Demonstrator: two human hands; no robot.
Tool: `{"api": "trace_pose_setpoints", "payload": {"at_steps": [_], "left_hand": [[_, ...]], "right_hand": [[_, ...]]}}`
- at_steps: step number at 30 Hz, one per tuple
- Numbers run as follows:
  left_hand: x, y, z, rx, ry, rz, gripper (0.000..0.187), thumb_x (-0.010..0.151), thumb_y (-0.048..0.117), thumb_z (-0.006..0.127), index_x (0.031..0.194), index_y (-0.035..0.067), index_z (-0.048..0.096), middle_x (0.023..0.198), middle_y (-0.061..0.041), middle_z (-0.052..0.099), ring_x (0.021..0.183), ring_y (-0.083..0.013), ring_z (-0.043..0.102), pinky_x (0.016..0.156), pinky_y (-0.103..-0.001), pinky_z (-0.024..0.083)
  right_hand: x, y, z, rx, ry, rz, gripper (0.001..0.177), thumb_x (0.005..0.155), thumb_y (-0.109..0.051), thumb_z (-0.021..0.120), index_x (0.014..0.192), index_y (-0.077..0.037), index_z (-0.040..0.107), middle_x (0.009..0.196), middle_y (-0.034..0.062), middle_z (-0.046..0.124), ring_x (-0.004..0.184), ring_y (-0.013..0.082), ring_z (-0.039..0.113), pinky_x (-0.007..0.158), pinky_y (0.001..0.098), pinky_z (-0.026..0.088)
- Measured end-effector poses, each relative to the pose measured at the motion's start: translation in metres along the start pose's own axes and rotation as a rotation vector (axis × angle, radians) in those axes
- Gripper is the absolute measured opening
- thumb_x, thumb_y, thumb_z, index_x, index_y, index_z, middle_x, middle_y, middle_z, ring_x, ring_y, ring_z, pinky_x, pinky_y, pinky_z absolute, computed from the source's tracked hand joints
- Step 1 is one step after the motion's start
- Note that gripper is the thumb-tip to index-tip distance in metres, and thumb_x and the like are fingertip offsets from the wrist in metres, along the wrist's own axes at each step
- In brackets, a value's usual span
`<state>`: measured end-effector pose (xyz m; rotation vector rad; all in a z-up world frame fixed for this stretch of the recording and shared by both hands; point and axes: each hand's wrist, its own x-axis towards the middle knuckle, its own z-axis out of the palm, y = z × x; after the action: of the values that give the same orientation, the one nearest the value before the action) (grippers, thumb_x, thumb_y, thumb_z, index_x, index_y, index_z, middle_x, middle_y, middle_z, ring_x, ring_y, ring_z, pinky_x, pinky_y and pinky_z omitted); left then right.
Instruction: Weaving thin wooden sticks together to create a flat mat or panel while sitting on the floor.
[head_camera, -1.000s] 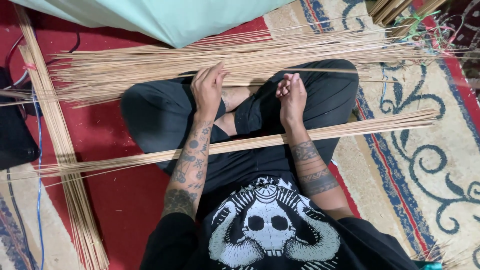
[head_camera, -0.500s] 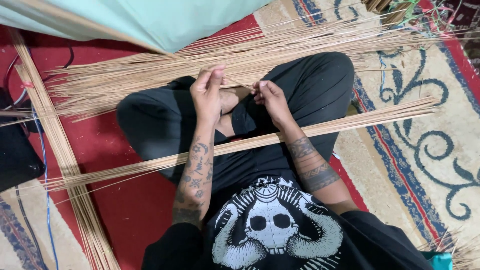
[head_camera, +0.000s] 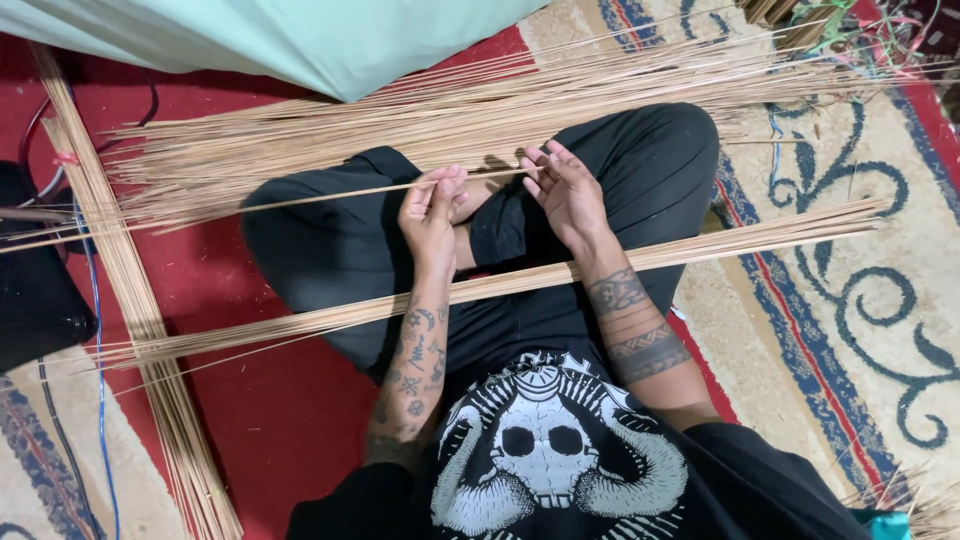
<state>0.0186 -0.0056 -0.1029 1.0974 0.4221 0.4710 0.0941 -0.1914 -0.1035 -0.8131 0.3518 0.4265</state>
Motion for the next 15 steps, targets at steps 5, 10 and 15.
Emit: {"api": "trace_pose_setpoints", "payload": {"at_steps": [5,10,15], "left_hand": [[0.021,-0.028,-0.021,-0.099,0.072,-0.154,0.021,0.098,0.018,0.073,0.114,0.005,0.067,0.112,-0.015,0.076,0.099,-0.0237,0.076,0.077,-0.025,0.064],[0.019,-0.025,-0.02,-0.16,0.041,-0.239,0.029,0.095,0.021,0.078,0.119,0.008,0.068,0.116,-0.015,0.075,0.104,-0.0236,0.076,0.086,-0.027,0.062],[0.016,-0.023,-0.022,-0.173,-0.004,-0.233,0.026,0.096,0.02,0.077,0.118,0.008,0.07,0.115,-0.015,0.075,0.101,-0.0239,0.077,0.085,-0.027,0.063]], "right_hand": [[0.003,0.007,-0.006,0.006,-0.076,-0.025,0.035,0.101,-0.007,0.063,0.136,-0.003,0.058,0.128,0.0128,0.073,0.113,0.0242,0.074,0.095,0.0357,0.063],[0.019,0.019,-0.027,0.028,0.058,-0.155,0.02,0.095,-0.019,0.076,0.108,-0.005,0.07,0.105,0.0164,0.078,0.089,0.0255,0.08,0.073,0.0284,0.066],[0.018,0.016,-0.025,0.008,0.059,-0.18,0.018,0.095,-0.022,0.075,0.105,-0.007,0.071,0.102,0.0144,0.078,0.088,0.0225,0.08,0.073,0.0262,0.064]]}}
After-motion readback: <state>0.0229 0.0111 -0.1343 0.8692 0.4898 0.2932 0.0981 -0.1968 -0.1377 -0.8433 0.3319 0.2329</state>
